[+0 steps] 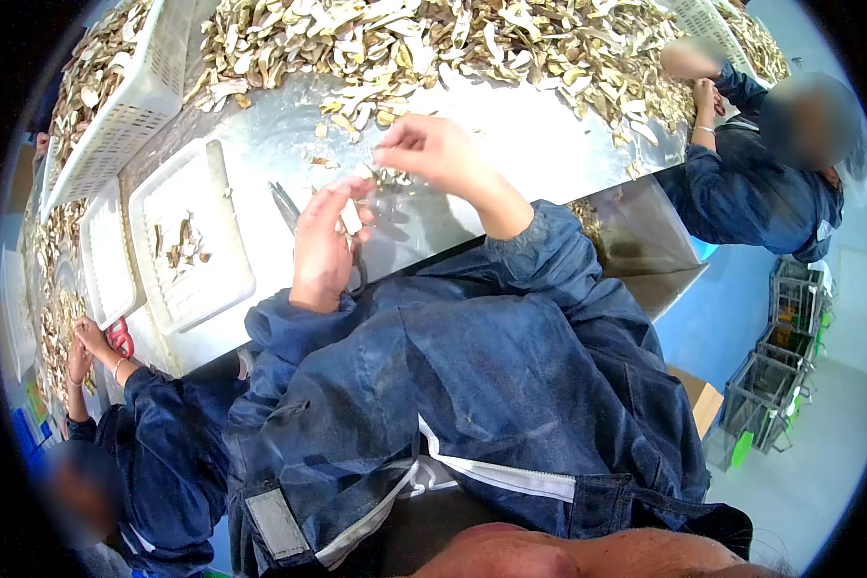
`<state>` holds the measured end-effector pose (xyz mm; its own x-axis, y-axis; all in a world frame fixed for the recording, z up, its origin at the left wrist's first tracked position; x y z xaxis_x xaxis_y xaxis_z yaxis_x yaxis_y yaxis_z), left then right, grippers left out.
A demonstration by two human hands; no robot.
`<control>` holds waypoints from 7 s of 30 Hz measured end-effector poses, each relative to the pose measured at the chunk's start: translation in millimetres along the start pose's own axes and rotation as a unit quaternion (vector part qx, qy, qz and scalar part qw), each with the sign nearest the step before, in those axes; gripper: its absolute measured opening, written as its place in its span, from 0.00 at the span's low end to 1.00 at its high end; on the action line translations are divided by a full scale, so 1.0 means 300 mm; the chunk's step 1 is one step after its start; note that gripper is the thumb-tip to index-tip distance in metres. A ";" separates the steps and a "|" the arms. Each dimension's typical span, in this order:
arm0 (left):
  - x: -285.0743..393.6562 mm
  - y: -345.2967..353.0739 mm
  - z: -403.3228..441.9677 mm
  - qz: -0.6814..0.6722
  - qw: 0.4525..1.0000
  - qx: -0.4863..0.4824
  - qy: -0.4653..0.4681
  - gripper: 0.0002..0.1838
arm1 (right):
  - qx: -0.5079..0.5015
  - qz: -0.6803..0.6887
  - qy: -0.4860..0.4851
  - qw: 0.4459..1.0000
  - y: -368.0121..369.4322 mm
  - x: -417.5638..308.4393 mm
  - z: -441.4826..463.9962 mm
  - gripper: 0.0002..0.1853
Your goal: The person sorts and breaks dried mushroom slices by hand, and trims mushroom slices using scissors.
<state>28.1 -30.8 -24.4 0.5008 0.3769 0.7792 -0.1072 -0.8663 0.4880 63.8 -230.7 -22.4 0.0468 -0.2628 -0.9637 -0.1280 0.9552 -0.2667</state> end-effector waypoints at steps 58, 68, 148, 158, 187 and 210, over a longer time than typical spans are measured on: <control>-0.014 0.019 0.022 0.094 0.993 -0.015 0.065 0.13 | -0.068 0.129 0.069 0.987 0.041 -0.040 -0.072 0.13; -0.008 0.015 0.016 0.055 0.997 -0.022 0.046 0.11 | 0.076 -0.117 -0.090 0.986 0.020 0.012 -0.048 0.12; -0.017 -0.006 -0.002 0.046 0.997 -0.030 0.053 0.13 | -0.095 0.126 0.085 0.984 0.064 -0.031 -0.065 0.13; -0.017 -0.026 0.007 -0.040 0.998 -0.041 0.022 0.15 | -0.051 0.184 0.119 0.974 0.091 -0.076 -0.077 0.08; 0.149 -0.157 0.205 -0.141 0.986 -0.033 0.080 0.10 | 0.140 -0.269 -0.039 0.952 0.046 -0.034 0.163 0.05; 0.132 -0.190 0.222 -0.217 0.968 -0.116 0.052 0.19 | -0.004 -0.423 -0.021 0.906 0.071 -0.081 0.171 0.10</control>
<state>111.3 11.5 -47.6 0.4540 0.7300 0.5109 -0.1031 -0.5266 0.8439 110.8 -196.9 -4.0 0.1685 -0.8949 -0.4132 -0.0360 0.4134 -0.9098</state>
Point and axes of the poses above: each hand's wrist, its own z-axis towards the middle knuckle, its own y-axis out of the palm, x = y × z, the point moved 1 cm from there along z, towards the middle knuckle, and after that the axes turned 2 degrees about -x, right-handed, at the moved point
